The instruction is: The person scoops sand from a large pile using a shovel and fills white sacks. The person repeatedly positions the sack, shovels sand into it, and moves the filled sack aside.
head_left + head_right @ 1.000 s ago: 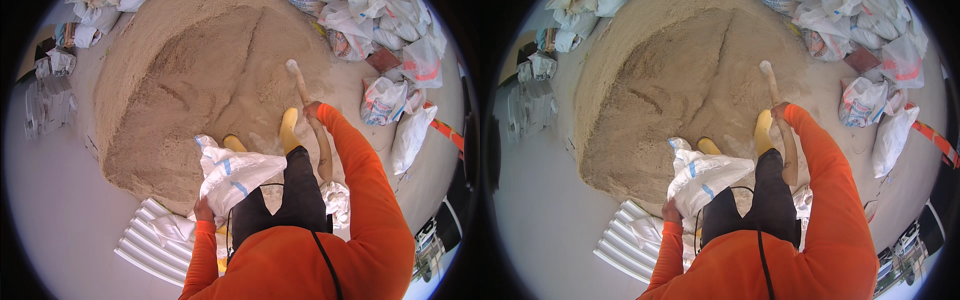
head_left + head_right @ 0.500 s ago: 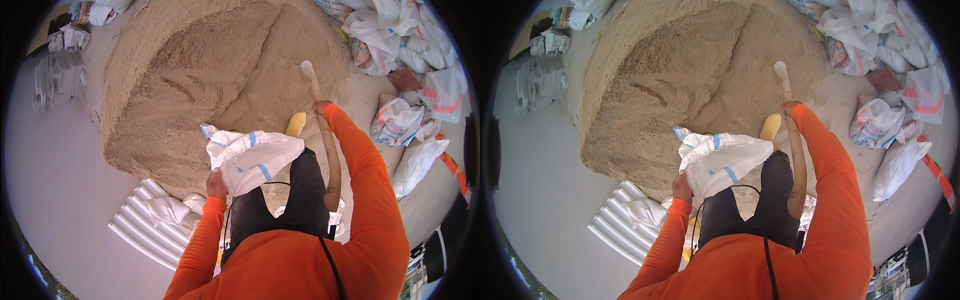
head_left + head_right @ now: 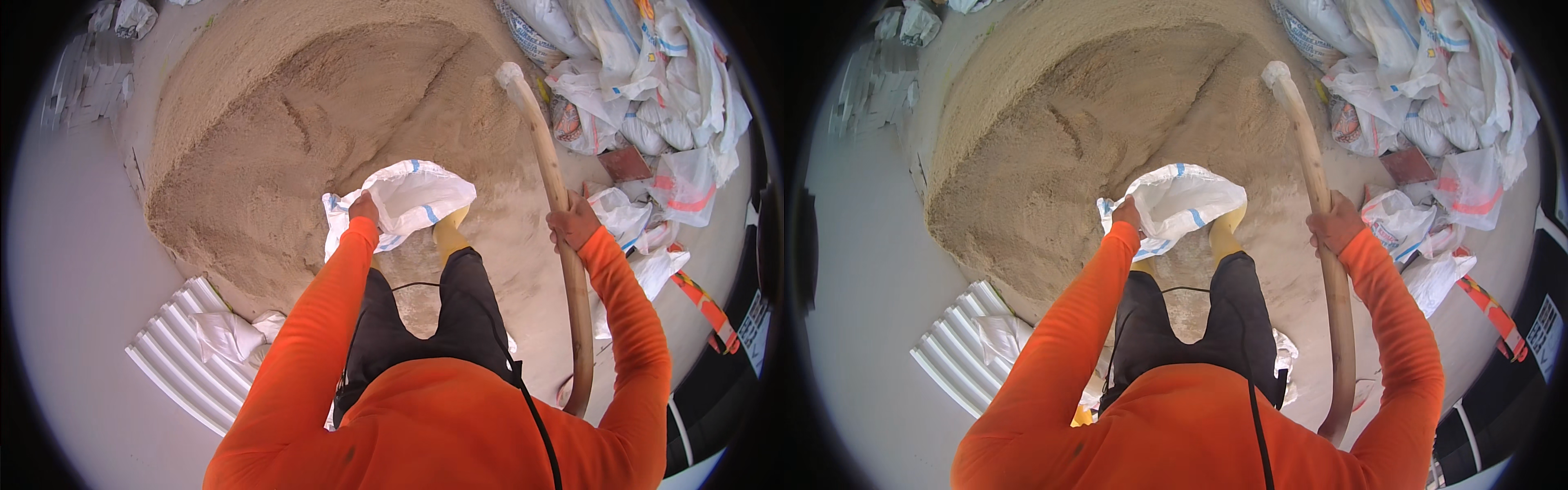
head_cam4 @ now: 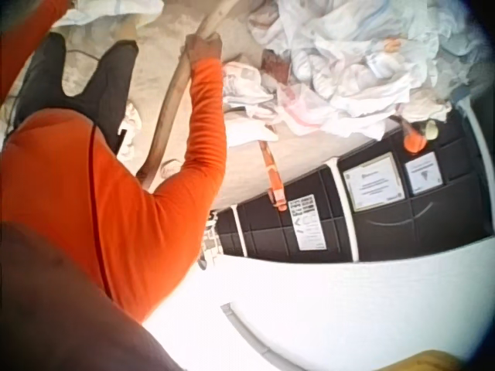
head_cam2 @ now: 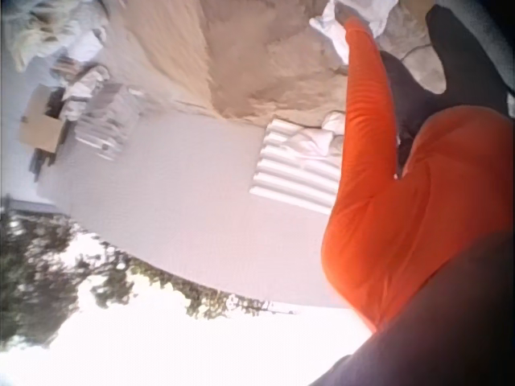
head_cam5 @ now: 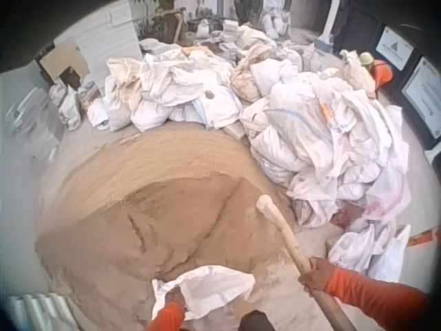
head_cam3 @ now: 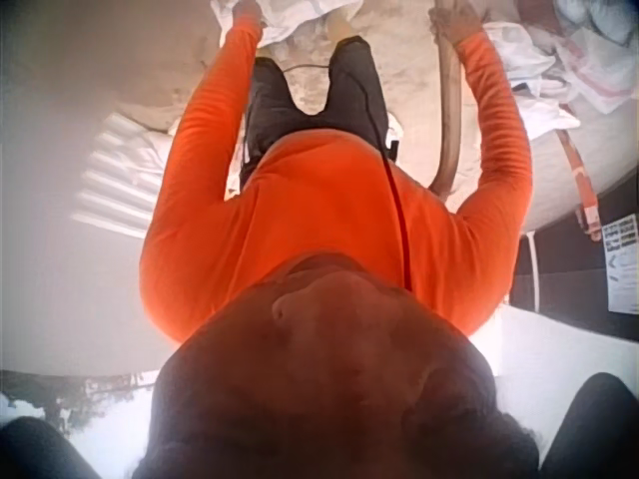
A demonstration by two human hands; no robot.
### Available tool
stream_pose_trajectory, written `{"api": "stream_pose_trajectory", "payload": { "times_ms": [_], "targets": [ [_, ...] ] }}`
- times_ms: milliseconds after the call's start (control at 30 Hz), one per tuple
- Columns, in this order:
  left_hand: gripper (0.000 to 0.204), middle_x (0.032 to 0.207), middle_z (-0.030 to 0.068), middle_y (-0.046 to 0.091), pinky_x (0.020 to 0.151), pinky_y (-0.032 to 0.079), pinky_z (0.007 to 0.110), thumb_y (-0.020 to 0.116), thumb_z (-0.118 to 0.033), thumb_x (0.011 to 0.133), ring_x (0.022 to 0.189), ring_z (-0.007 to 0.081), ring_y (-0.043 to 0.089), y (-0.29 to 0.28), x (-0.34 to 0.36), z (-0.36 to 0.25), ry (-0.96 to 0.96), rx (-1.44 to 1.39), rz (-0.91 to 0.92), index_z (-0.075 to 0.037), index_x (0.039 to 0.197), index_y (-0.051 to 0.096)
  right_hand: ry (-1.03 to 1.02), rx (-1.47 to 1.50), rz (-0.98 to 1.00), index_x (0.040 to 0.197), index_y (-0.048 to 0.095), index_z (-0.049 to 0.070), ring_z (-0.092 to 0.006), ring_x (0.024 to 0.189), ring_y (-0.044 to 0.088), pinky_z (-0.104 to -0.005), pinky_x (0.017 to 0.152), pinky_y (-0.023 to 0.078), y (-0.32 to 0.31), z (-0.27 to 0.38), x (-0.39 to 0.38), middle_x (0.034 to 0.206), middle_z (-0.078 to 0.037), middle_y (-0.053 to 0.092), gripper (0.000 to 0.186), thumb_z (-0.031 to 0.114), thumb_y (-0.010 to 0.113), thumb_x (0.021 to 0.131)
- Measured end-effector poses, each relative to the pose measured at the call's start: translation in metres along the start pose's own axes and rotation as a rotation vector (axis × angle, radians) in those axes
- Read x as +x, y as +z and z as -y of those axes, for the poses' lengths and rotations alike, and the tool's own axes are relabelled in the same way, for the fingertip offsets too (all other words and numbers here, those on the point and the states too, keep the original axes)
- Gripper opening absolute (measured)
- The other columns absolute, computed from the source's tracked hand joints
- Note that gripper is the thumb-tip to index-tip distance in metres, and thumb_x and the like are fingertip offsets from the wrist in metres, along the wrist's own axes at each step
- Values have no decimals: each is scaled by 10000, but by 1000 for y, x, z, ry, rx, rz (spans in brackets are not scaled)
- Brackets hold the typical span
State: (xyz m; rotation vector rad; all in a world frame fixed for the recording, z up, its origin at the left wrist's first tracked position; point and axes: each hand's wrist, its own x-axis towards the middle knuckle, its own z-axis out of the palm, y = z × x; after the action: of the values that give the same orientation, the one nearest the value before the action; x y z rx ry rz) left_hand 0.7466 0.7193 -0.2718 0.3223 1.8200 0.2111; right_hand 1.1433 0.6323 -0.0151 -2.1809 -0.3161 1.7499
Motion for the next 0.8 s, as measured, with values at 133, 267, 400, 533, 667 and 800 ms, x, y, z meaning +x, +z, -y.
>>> {"api": "stream_pose_trajectory", "payload": {
  "times_ms": [133,267,400,533,667,800],
  "targets": [
    [526,1217,149,634,771,557,584,450,-489,1005,1028,354,653,-11,8,-24,-114,-136,-8,-86,1334,528,-138,-12,37,1196,433,-9,-148,502,566,-309,415,509,48,16,-80,741,-69,543,410,30,575,814],
    [547,1278,195,601,771,558,596,456,-467,998,1076,393,636,-37,55,-15,-181,-463,83,-57,1354,525,-188,26,120,1204,435,-11,-122,508,561,-284,420,494,116,-2,-115,707,-47,531,411,-17,543,807],
    [546,1297,211,587,768,564,591,457,-457,998,1098,403,627,-80,76,-18,-187,-776,225,-46,1351,530,-288,14,251,1261,449,-24,-108,534,553,-263,483,483,181,-34,-106,736,-50,554,454,-7,549,819],
    [533,1301,204,581,768,570,580,457,-456,1004,1109,397,621,-143,88,-20,-113,-814,247,-48,1338,533,-459,-162,298,1309,441,-34,-147,609,582,-300,584,505,242,-40,-85,776,-76,573,503,37,583,832],
    [521,1305,196,575,769,576,568,456,-455,1010,1120,391,616,-199,113,4,-69,-671,77,-49,1326,536,-608,-313,314,1331,441,-38,-251,752,629,-355,704,515,277,-44,-60,846,-140,599,562,88,619,813],
    [508,1308,189,570,769,581,557,456,-454,1016,1131,385,610,-222,145,50,-85,-378,-174,-51,1314,538,-582,-320,327,1339,439,-41,-281,780,634,-365,733,518,283,-31,-58,872,-154,609,576,91,622,808]
  ]
}}
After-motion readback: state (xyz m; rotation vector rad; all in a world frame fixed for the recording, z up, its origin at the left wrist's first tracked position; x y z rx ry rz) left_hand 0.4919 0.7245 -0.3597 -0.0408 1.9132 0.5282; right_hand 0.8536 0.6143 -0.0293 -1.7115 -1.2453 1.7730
